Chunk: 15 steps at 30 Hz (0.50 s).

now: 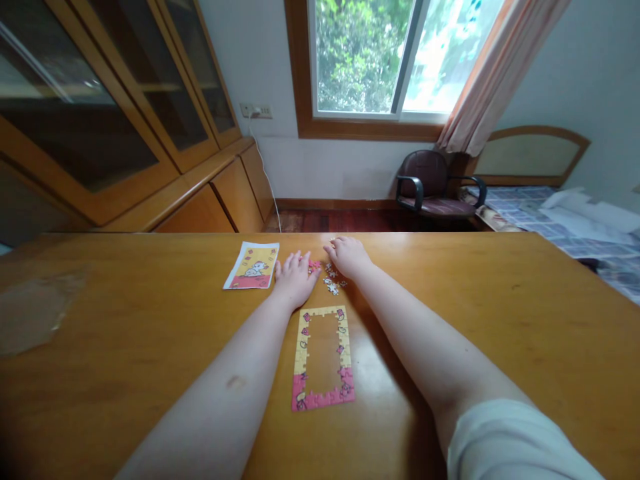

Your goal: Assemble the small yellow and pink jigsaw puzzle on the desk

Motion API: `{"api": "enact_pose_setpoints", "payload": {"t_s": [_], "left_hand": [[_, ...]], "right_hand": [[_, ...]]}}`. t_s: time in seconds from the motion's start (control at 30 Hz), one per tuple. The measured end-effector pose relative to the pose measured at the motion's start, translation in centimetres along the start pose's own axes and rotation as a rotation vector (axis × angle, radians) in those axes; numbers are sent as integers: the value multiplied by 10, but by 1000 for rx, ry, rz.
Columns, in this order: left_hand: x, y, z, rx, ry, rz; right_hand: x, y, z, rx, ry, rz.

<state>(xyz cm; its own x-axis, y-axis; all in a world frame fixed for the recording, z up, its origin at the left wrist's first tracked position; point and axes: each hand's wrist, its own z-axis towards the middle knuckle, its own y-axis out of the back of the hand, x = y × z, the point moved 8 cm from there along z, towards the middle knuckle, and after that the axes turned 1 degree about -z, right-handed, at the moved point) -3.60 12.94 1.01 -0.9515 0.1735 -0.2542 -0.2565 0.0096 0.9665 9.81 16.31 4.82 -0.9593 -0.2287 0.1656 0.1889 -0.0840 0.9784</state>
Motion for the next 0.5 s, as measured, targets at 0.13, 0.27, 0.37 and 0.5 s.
{"api": "enact_pose_setpoints", "payload": {"t_s": [0.13,0.27,0.37,0.5], "left_hand": [[1,-1,0,6,10,-12],[0,3,-1,9,11,-25],[-1,4,-1,14,15,-25],[0,2,0,5,18,-14]], "right_hand": [[-3,-14,23,109,27,19],[2,-13,22,134,66,107],[8,-7,-4,115,136,117],[2,-2,-46,106,188,123]]}}
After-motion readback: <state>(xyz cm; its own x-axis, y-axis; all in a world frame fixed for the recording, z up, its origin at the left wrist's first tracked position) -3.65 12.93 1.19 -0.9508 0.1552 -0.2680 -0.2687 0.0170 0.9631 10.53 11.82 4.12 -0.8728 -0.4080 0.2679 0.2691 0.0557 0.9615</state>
